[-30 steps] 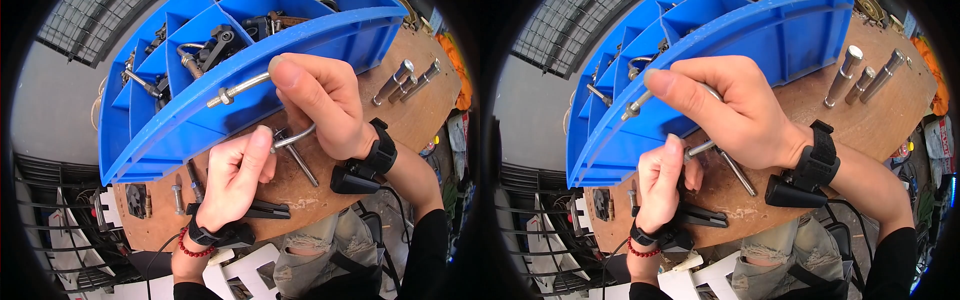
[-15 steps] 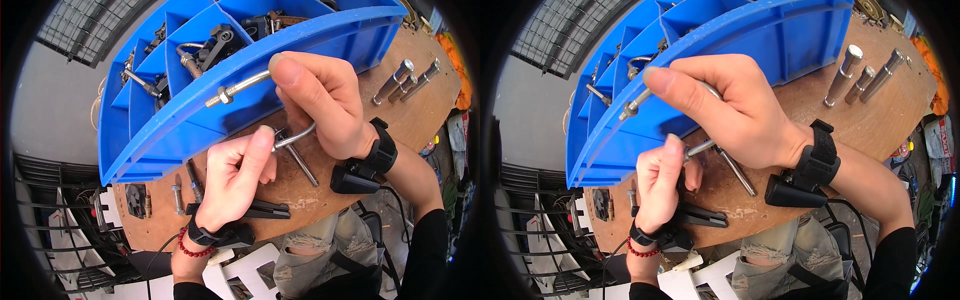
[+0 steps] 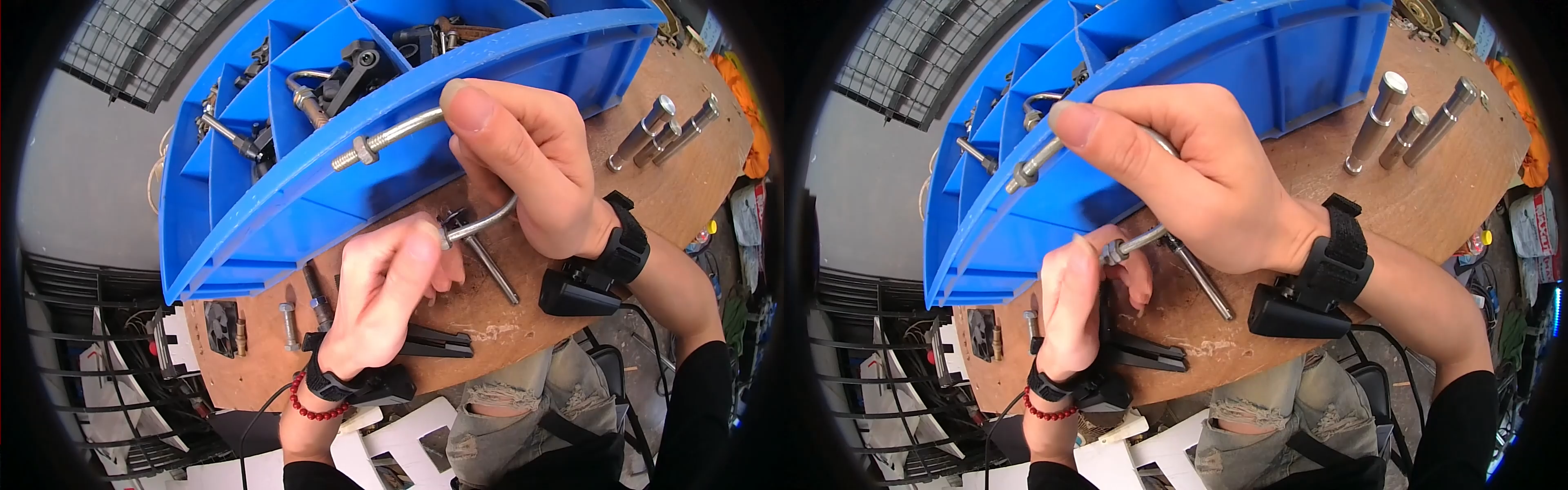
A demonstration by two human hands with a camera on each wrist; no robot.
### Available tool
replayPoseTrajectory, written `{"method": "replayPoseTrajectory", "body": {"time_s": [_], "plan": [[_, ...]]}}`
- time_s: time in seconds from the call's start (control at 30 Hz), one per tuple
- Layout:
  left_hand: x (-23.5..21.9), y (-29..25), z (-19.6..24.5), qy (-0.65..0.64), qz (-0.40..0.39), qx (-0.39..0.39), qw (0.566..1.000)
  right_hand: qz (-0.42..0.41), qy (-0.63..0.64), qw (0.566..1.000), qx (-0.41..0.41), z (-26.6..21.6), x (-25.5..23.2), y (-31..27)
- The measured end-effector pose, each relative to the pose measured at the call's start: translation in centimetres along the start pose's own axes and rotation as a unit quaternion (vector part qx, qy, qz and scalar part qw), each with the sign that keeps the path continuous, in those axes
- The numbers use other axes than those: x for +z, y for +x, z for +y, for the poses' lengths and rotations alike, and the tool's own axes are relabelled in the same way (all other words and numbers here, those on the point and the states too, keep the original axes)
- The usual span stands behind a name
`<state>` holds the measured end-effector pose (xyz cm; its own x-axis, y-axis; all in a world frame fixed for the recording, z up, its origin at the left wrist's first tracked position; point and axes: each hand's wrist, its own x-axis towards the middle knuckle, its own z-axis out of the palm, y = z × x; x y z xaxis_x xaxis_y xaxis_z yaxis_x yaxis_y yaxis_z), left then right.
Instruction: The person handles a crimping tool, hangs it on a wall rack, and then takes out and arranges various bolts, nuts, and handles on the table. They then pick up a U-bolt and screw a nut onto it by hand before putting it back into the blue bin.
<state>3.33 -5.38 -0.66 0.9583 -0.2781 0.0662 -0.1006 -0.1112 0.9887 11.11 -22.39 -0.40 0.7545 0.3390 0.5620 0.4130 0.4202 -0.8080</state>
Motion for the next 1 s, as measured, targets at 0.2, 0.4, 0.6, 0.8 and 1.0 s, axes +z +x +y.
{"method": "replayPoseTrajectory", "body": {"time_s": [0.2,0.4,0.6,0.8,1.0], "plan": [[-0.15,0.32,-0.38,0.050,0.006,0.006,0.999,-0.007,-0.060,0.998,-0.019,0.15,-0.28,0.11],[0.07,0.40,-0.08,0.112,0.051,0.023,0.992,-0.012,-0.073,0.997,-0.021,0.24,-0.51,0.22],[0.03,0.46,-0.19,0.173,0.076,0.070,0.980,-0.014,-0.078,0.997,-0.024,0.33,-0.61,0.26],[0.22,0.61,-0.01,0.245,0.106,0.143,0.953,0.000,-0.065,0.997,-0.047,0.42,-0.47,0.34],[-0.09,0.59,0.11,0.358,0.103,0.187,0.909,0.011,-0.063,0.997,-0.052,0.69,-0.41,0.42]]}}
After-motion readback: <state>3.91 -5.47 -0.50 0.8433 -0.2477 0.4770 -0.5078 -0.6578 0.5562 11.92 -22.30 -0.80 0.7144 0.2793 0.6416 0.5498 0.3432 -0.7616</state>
